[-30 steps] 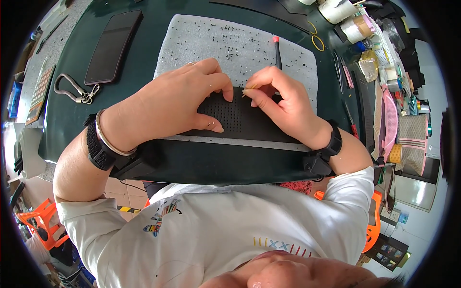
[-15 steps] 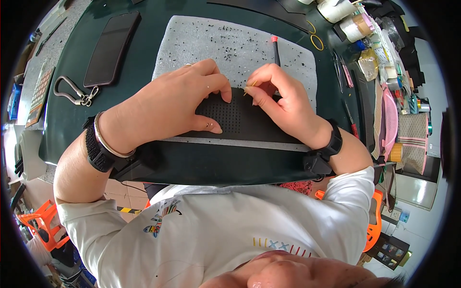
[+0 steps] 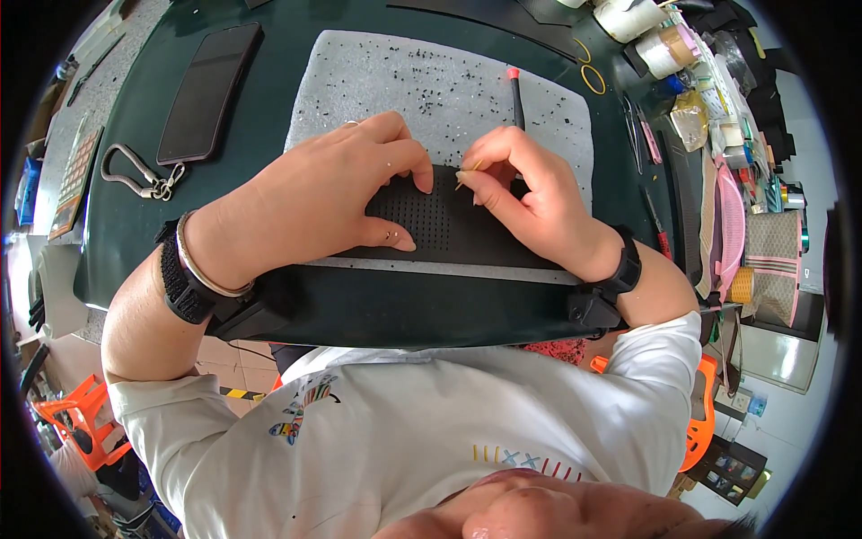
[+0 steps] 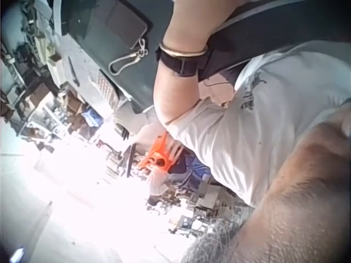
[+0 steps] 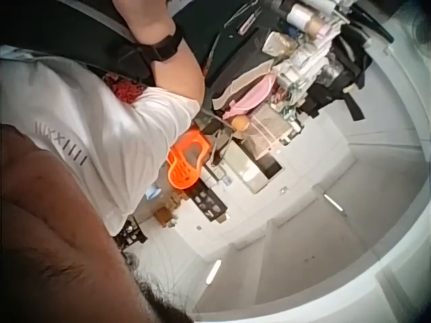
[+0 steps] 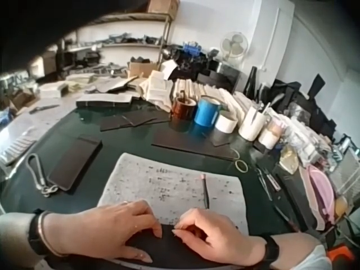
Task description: The person uses a toothpick to push small black pieces through the holes of a perforated black sheet, then lifts the sheet and moves it aside.
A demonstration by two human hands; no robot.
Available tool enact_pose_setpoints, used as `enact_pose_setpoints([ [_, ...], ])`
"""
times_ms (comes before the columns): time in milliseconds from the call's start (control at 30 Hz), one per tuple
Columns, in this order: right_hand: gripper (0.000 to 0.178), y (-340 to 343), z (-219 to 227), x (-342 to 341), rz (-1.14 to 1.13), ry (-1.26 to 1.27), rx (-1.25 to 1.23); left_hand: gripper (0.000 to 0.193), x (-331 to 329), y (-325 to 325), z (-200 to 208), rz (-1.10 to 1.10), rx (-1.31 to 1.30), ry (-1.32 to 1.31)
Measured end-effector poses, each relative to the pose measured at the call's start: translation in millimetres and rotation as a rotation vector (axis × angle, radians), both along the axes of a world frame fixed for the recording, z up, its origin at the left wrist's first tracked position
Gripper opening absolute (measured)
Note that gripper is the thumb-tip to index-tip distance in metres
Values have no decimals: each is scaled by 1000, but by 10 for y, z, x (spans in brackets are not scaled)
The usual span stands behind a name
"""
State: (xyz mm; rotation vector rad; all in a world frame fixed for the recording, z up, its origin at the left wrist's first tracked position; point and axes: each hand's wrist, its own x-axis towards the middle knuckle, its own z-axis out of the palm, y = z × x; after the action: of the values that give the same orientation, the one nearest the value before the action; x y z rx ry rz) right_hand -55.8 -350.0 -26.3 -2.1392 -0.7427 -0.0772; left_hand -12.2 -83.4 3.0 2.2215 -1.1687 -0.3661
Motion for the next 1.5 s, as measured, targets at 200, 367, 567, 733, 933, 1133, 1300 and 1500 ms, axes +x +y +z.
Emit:
enact_pose_setpoints([
  [200, 13, -8, 14, 1, 10, 7, 20, 47, -4, -2, 0, 1, 1, -2],
  [367, 11, -5, 38, -27, -23, 81, 93, 45, 0, -22, 49, 11, 36, 14],
  [567, 10, 0, 228, 7, -77, 204, 32, 48, -5, -7, 6, -8, -3, -6],
  [733, 10, -16, 193, -57, -103, 316, 86, 47, -4, 1, 20, -23, 0, -30],
  [933, 11, -26, -15, -101, -134, 269, 271, 45, -12, -21, 20, -16, 10, -51],
  [1133, 10, 32, 4, -63, -110, 171, 237, 47, -13, -37, 25, -20, 0, 17],
  [1300, 9, 39, -7, -59, -85, 51, 161, 48, -7, -54, 55, -23, 0, 42],
  [1500, 10, 33, -39, -44, -52, -90, 86, 48, -6, -61, 51, -34, 5, 43],
])
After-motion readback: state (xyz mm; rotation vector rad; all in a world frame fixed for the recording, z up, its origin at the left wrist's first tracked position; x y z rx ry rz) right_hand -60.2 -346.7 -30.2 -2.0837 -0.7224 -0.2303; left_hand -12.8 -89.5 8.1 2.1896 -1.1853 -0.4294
